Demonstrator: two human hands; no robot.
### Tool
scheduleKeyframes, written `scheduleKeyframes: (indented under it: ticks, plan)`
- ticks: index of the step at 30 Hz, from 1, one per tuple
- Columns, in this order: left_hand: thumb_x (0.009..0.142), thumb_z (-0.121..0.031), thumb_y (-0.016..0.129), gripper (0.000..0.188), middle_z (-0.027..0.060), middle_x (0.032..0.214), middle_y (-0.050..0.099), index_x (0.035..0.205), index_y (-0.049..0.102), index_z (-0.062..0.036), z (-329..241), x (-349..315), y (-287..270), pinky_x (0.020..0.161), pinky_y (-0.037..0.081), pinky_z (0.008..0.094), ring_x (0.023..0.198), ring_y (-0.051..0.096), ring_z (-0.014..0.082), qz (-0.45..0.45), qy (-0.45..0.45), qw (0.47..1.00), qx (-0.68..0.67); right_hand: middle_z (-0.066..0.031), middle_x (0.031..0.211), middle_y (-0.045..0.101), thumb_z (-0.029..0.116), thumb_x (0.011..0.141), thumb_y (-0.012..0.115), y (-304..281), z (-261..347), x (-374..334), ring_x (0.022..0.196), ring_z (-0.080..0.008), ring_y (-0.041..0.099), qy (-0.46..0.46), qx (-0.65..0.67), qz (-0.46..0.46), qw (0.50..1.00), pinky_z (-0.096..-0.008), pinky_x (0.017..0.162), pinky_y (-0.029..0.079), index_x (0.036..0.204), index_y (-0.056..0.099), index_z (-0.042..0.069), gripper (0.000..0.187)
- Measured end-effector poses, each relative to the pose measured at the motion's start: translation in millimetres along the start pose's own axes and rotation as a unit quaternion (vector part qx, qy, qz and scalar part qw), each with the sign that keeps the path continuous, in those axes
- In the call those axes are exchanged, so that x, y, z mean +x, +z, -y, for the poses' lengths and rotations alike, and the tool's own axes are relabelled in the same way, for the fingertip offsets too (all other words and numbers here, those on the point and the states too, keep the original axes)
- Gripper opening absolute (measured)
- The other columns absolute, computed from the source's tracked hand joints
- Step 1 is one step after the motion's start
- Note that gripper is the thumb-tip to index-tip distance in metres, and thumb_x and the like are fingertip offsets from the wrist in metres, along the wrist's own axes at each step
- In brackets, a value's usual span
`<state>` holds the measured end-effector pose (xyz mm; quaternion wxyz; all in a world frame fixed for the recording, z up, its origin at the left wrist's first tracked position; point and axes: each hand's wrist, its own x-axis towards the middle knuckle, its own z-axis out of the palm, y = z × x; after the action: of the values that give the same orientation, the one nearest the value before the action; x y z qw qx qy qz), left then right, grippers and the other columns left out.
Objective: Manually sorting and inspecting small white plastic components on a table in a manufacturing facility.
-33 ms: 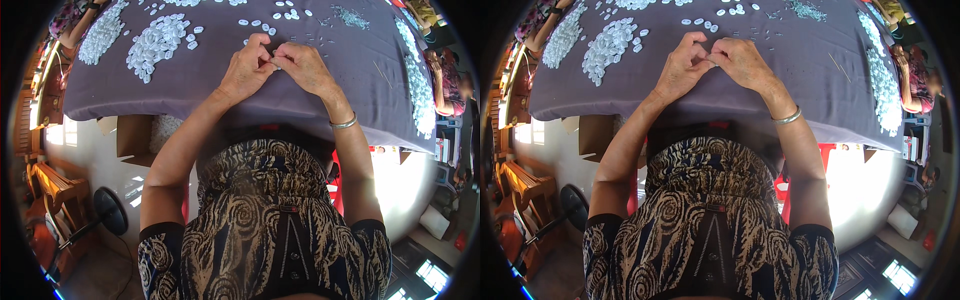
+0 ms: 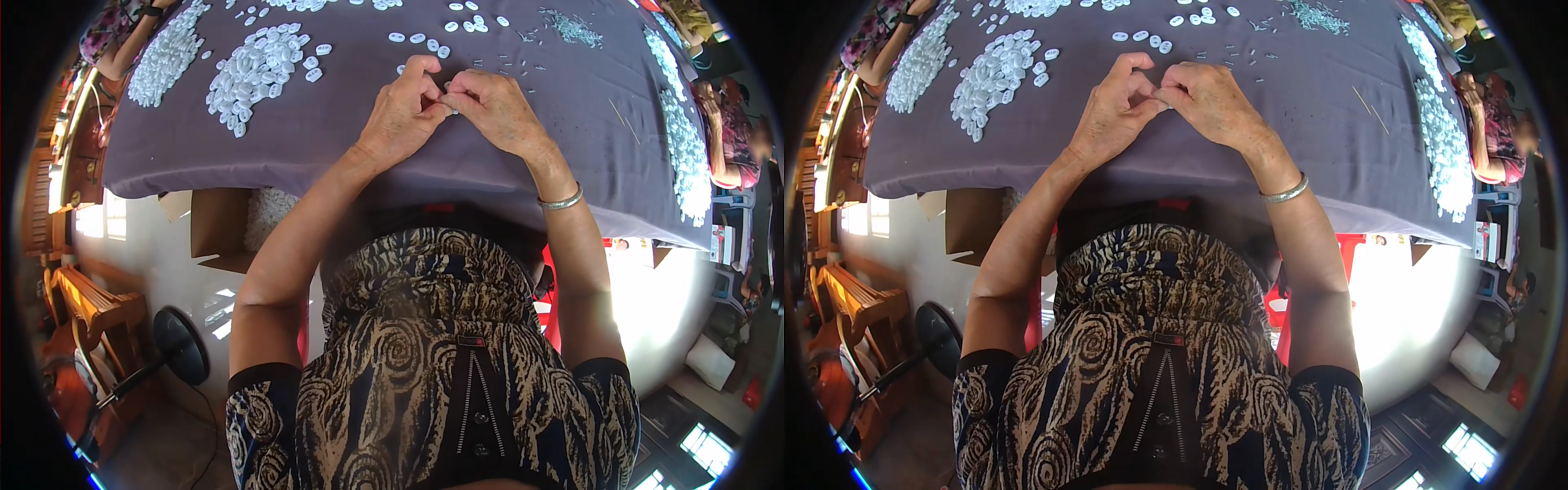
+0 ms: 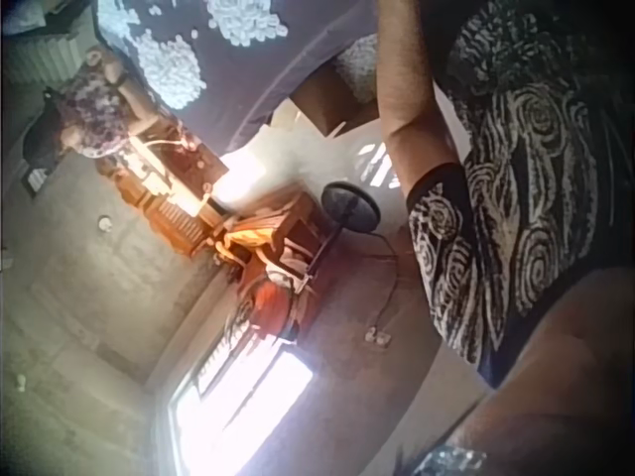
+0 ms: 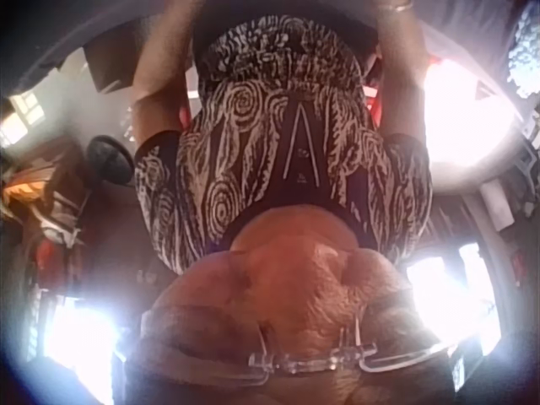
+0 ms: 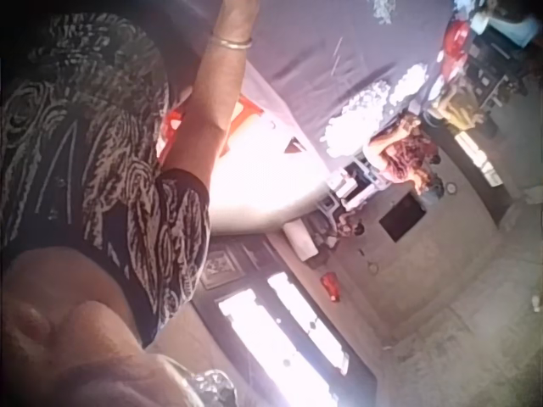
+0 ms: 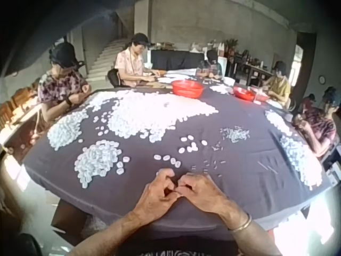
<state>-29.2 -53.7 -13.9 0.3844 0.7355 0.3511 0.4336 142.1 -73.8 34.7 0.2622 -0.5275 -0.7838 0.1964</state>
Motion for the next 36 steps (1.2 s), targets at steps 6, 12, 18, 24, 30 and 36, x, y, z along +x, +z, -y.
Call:
scheduleKeyframes:
  ticks: [6,12,18,24,30,36]
  plan:
    - [0.079,-0.002,0.066,0.044,0.0076,0.076,0.064,0.116,0.042,-0.0033,-2,-1,-2,0.068,0.050,0.0302,0.069,0.062,0.0191,0.011,0.012,0.999,-0.033,0.0004,0.069,0.055,0.018,0.088,0.063,-1,-2,-2,0.062,-0.0082,0.047,0.030,0.084,-0.022,0.996,-0.0267,0.057,0.040,0.087,0.061,0.003,0.016]
    - [0.080,-0.001,0.065,0.046,0.0065,0.076,0.064,0.119,0.040,-0.0024,-3,-2,-4,0.068,0.050,0.0283,0.069,0.061,0.0145,0.005,-0.005,0.998,-0.070,0.0048,0.067,0.050,0.018,0.090,0.060,-16,-3,-9,0.062,-0.0048,0.041,0.080,0.074,0.019,0.994,-0.0239,0.055,0.035,0.088,0.061,0.004,0.014]
    - [0.081,-0.002,0.066,0.048,0.0056,0.078,0.065,0.121,0.041,-0.0033,0,-3,-5,0.067,0.049,0.0270,0.069,0.060,0.0120,0.007,-0.019,0.996,-0.091,0.0060,0.066,0.047,0.011,0.088,0.058,-3,-2,-11,0.061,-0.0041,0.038,0.072,0.103,0.045,0.991,-0.0232,0.053,0.033,0.085,0.060,0.002,0.009]
    - [0.085,0.000,0.065,0.041,0.0001,0.080,0.062,0.121,0.046,-0.0007,5,-3,-8,0.068,0.047,0.0205,0.075,0.056,0.0056,0.019,-0.002,0.993,-0.119,0.0062,0.066,0.047,0.011,0.089,0.057,1,-1,-11,0.060,-0.0032,0.038,0.080,0.140,0.019,0.987,-0.0225,0.053,0.033,0.086,0.060,0.002,0.009]
    - [0.084,-0.002,0.066,0.040,-0.0006,0.080,0.062,0.120,0.049,-0.0009,7,0,-16,0.061,0.044,0.0187,0.070,0.055,0.0045,0.024,-0.041,0.982,-0.183,0.0053,0.066,0.049,0.012,0.089,0.058,1,0,-7,0.062,-0.0037,0.041,0.081,0.141,0.020,0.987,-0.0223,0.054,0.036,0.088,0.060,0.002,0.010]
    - [0.082,-0.002,0.065,0.036,0.0008,0.077,0.063,0.115,0.051,0.0006,12,3,-20,0.067,0.047,0.0218,0.071,0.056,0.0061,-0.029,-0.042,0.985,-0.163,-0.0033,0.076,0.057,0.005,0.083,0.065,1,-8,0,0.065,-0.0125,0.054,-0.014,-0.018,-0.081,0.996,-0.0274,0.060,0.045,0.094,0.061,0.002,0.012]
